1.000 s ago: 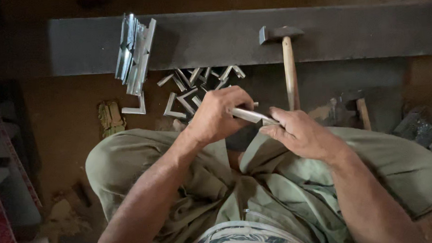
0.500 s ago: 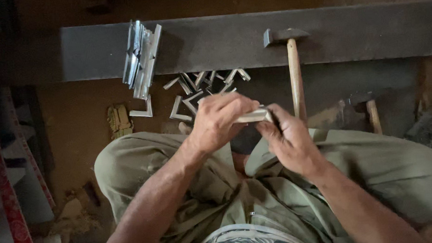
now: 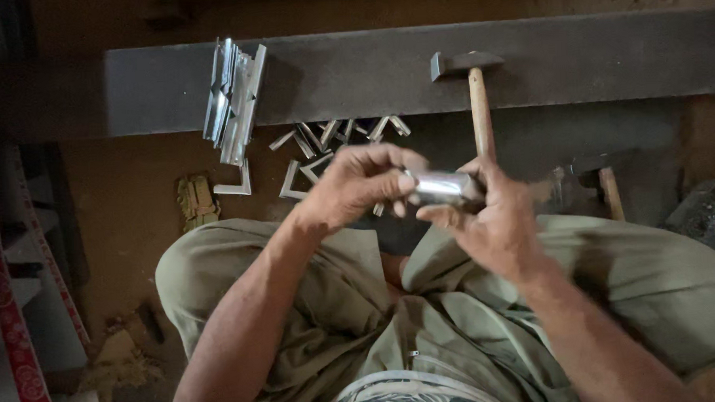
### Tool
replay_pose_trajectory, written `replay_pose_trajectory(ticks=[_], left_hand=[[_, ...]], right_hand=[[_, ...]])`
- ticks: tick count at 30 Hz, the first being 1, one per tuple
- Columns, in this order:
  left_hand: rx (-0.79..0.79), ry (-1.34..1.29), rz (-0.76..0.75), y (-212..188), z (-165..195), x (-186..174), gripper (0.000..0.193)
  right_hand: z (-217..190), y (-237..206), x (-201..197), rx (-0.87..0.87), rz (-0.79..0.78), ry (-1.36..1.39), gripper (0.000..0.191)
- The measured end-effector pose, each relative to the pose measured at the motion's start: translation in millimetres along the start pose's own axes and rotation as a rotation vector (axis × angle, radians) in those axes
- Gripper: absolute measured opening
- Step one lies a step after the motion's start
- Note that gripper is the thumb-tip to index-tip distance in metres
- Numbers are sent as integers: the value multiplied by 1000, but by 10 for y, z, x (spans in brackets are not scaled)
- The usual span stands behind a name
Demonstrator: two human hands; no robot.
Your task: The person sits on the floor and repeatedly bends small metal strips into L-shaped pieces using a hammer and a metal bar. They pick up each strip, position it on the bar, strike it with the hammer, and place the finished piece aside.
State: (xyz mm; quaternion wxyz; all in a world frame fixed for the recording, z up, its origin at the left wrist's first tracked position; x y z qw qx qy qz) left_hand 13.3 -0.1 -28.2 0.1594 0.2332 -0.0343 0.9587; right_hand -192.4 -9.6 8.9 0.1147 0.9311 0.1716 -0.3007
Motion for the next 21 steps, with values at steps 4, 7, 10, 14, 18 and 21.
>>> replay_pose_trajectory(ticks=[4,7,10,14,18,21], left_hand=[[-171,-438,-119,-34,-53,143,64],[-142,-376,-202,-32,-30,247,100],[-108,-311,-192,-52,-14,274,111],[22,48,-119,30,10,130,95],[312,1109,303,298,212,-336,92],[306,1550,479,296,303,-595,99]], right_hand=[[-85,-41,72,52,-36,325,54],[-257,-7,7,-218,3,167,52],[-302,69,-7,-297,2,-49,56],[-109,188,45,-206,-45,26,54],[339,257,-134,8,230,-271,57],[668,232,14,509,-9,71,59]])
Point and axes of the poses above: each hand's wrist, its own y-axis towards the middle knuckle, its own x-axis out of the palm, z = x × y, the point moved 4 cm from there along y, towards the middle knuckle, and after that the axes turned 9 degrees about x, right-handed, at the moved point
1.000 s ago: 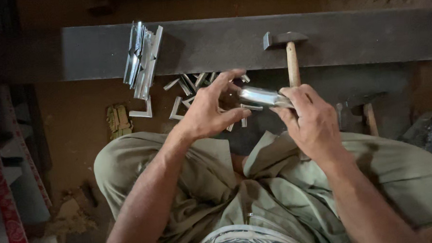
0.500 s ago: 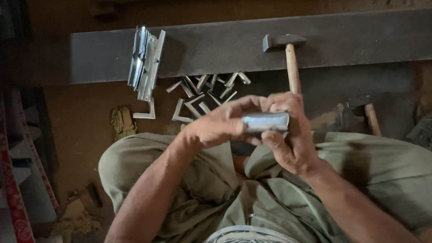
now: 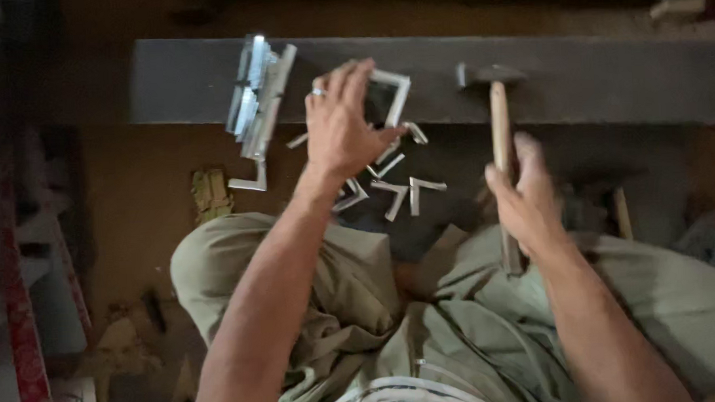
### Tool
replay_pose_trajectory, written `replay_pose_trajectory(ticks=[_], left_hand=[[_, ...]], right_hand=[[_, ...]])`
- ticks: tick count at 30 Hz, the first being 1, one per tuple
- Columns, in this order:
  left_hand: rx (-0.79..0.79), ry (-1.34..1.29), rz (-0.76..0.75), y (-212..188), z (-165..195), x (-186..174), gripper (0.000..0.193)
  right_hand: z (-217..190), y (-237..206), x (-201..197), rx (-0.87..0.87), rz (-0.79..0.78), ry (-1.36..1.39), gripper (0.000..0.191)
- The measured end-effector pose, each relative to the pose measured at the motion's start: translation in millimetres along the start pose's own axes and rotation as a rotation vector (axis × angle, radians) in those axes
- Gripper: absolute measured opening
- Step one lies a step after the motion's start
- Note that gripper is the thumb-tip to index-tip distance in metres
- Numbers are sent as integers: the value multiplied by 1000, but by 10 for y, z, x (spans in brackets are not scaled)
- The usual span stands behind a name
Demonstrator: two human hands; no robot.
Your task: The person sits on the floor and repeatedly bends small metal strips into L-shaped pieces using a hammer and a metal bar. They pick up each strip, position it on the bar, strike it with the hammer, and place the finished piece aside.
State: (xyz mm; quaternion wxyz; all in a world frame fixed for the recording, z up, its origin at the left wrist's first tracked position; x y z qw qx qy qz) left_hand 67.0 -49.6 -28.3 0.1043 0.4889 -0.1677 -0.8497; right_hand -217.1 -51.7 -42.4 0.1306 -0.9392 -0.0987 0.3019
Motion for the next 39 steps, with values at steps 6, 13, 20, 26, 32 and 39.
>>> replay_pose_trajectory(ticks=[6,13,20,26,32,39], left_hand=[[-58,-81,0,-50,-139,-1,101],[-47,-99,77,-70,-184,-15,113],[-36,-98,121,-116,-207,11,119],[-74,-89,102,-129,-197,28,119],[-85,-87,73,-152,-199,5,120],[-66,-109,70,-165,-156,-60,118]], right_hand=[[-471,-153,-87,-304,182,-269,54],[-1066,-388,-26,-677,181,-403,45],[-1141,-600,30,-680,159,-473,44],[-932,-644,138,-485,109,-579,49],[-1012,-651,87,-663,196,-417,41],[-749,-533,-38,-829,394,-299,41]])
Point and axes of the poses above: each hand's wrist, its own y-axis towards the middle knuckle, its own x-axis out of the palm, z = x × y, the point moved 4 cm from there along y, towards the middle knuckle, and after that the axes turned 9 degrees about x, right-handed, at the moved point
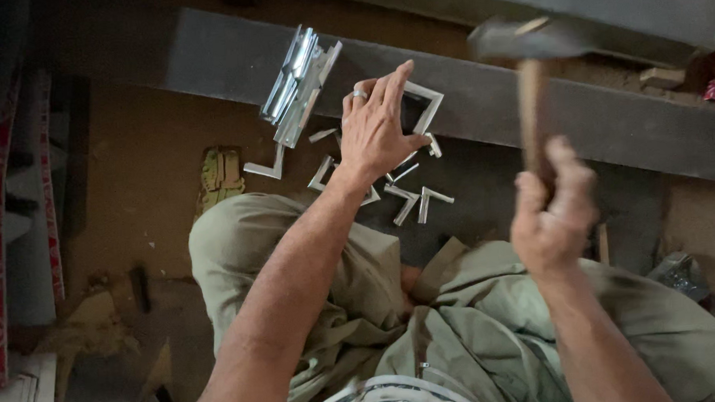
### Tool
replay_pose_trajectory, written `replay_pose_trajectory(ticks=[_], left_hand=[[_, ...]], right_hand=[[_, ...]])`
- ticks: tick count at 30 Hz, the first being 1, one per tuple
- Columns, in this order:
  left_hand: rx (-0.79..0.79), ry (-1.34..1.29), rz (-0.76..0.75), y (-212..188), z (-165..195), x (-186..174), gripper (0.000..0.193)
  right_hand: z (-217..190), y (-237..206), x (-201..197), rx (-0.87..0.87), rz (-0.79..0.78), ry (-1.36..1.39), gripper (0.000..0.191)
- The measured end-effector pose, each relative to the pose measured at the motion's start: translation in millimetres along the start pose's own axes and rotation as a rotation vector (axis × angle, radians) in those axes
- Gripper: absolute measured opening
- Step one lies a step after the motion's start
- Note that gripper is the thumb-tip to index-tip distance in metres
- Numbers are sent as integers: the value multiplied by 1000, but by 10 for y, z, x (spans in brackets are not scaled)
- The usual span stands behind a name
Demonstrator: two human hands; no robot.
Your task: The person sits on the floor and repeatedly bends small metal strips into L-shaped pieces using a hammer and a metal bar. They pick up each strip, position it on the bar, strike it with the hammer, and place the finished piece aside.
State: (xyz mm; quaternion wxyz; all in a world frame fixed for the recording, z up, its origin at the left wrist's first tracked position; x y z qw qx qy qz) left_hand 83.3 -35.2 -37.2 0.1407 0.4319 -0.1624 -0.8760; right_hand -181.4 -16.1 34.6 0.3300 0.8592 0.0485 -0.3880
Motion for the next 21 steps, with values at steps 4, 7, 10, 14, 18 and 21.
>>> replay_pose_trajectory(ticks=[4,7,10,14,18,21], left_hand=[[12,38,-22,32,100,-130,115],[-81,-57,-164,58,139,-151,109],[-216,-856,-361,-29,338,8,90],[-500,-1781,-741,-245,774,250,74],[-534,-1315,-704,-226,691,318,57],[-164,-775,-579,-90,679,272,41]], right_hand=[[473,-223,348,770,-383,353,48],[633,-289,232,852,-412,373,47],[520,-178,59,325,-373,-53,41],[474,-77,105,553,-501,416,33],[400,-30,266,779,-599,549,24],[374,-62,353,864,-673,530,26]])
Point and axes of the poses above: each hand's wrist, its own y-axis towards the middle knuckle, its own x-axis out of the palm, z = x × y, the point moved 4 cm from there along y, towards the middle knuckle, and after that the axes turned 9 degrees about x, right-handed, at the moved point
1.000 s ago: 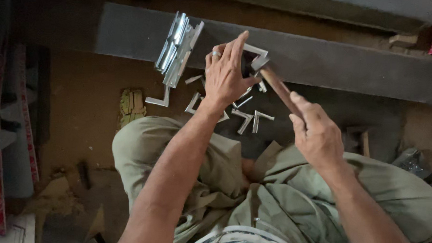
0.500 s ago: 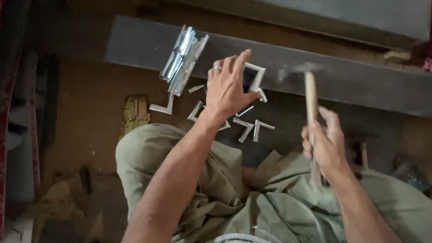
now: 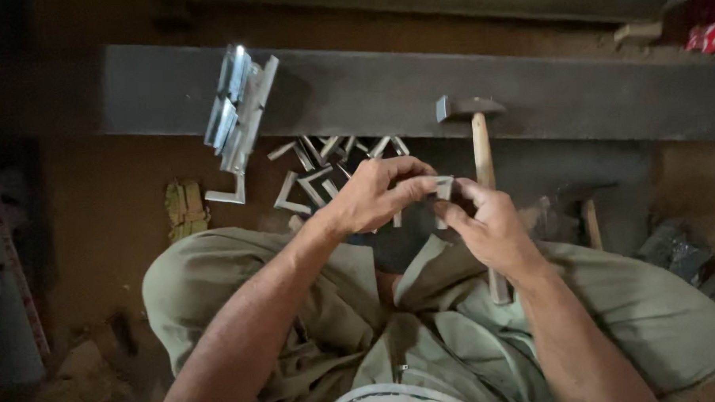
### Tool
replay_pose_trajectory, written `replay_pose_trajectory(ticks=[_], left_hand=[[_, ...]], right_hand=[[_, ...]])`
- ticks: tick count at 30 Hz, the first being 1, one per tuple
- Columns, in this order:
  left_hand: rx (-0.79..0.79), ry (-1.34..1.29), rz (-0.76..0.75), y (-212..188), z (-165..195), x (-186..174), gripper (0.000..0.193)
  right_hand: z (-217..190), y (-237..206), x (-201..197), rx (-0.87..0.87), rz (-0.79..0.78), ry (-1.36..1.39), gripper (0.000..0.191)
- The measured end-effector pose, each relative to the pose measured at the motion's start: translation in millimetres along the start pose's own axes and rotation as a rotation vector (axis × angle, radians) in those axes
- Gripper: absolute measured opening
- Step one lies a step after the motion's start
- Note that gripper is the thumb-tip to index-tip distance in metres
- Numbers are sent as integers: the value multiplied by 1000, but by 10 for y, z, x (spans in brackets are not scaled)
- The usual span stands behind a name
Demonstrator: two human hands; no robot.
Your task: The person sits on the floor and repeatedly bends small metal strips into L-shaped pieces using a hammer and a metal bar. They pick up each strip, position it on the bar, strike it with the hammer, and place the finished piece aside.
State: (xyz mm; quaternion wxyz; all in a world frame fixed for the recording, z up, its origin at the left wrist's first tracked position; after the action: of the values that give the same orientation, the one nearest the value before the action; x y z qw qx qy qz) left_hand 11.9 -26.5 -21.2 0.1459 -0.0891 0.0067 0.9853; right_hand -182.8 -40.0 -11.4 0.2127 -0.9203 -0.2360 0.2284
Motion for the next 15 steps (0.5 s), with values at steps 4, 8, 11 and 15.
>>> replay_pose_trajectory(ticks=[4,8,11,15], left_hand=[[83,176,25,64,75,40,28],[213,290,81,49,161,46,24],[186,326,94,22,151,40,26],[260,366,111,-59,191,-73,27]], right_hand=[[59,63,63,48,-34,61,22],[98,74,72,8,-33,69,23],[78,37,76,-92,-16,34,22],[91,81,203,17,2,-23,28]])
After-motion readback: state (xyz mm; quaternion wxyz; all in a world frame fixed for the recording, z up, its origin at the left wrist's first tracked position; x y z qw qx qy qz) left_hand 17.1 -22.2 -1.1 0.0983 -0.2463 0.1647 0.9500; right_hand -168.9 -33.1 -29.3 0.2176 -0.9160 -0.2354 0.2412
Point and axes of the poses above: each hand's wrist, its own y-axis towards the middle knuckle, its own x-axis out of the palm, z = x × y, the point moved 4 cm from there along y, towards the middle knuckle, and after that the axes turned 9 degrees about x, right-handed, at the moved point
